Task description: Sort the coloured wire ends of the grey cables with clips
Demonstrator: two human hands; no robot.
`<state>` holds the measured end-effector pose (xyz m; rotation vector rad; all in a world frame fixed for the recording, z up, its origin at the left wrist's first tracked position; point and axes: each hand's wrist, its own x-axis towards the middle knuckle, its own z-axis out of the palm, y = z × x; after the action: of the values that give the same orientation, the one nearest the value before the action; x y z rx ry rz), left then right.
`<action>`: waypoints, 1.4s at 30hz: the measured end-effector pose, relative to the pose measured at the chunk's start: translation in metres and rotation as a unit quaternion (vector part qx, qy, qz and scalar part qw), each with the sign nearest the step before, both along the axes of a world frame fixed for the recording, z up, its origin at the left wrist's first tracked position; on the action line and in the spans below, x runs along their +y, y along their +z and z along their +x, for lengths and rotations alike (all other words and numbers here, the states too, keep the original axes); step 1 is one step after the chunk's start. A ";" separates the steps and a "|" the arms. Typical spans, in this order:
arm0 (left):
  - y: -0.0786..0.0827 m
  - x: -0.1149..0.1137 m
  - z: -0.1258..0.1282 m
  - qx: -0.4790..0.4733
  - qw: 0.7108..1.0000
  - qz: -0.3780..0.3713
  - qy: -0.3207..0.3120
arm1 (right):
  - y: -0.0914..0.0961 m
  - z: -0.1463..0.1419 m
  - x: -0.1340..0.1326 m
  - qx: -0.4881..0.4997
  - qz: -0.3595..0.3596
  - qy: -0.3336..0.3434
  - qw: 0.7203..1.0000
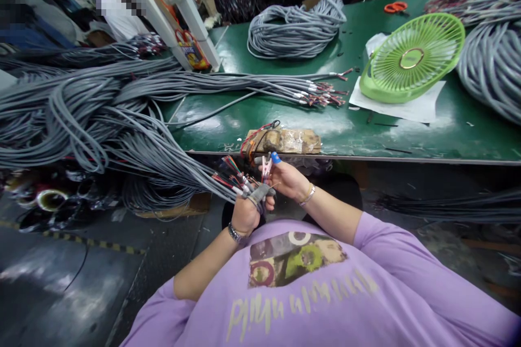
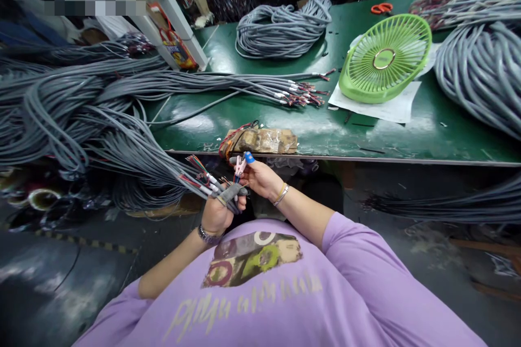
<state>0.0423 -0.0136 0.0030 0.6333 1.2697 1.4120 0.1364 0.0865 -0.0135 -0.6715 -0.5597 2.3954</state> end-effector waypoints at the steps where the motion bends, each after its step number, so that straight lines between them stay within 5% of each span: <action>1: 0.000 0.002 0.000 -0.002 1.000 -0.001 0.001 | 0.001 -0.001 0.000 -0.002 0.004 -0.001 1.000; 21: -0.001 -0.008 0.001 0.017 1.000 -0.010 -0.008 | -0.008 0.002 0.001 0.067 -0.030 0.030 0.997; 33: 0.004 0.004 0.002 0.008 1.000 -0.010 0.007 | -0.014 -0.004 0.001 0.031 0.011 -0.011 0.999; 42: -0.001 0.006 0.001 -0.006 0.999 -0.034 0.004 | -0.005 0.001 0.001 0.062 -0.011 0.047 0.997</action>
<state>0.0433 -0.0077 0.0020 0.5735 1.3051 1.3721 0.1376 0.0876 -0.0190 -0.5107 -0.5243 2.5146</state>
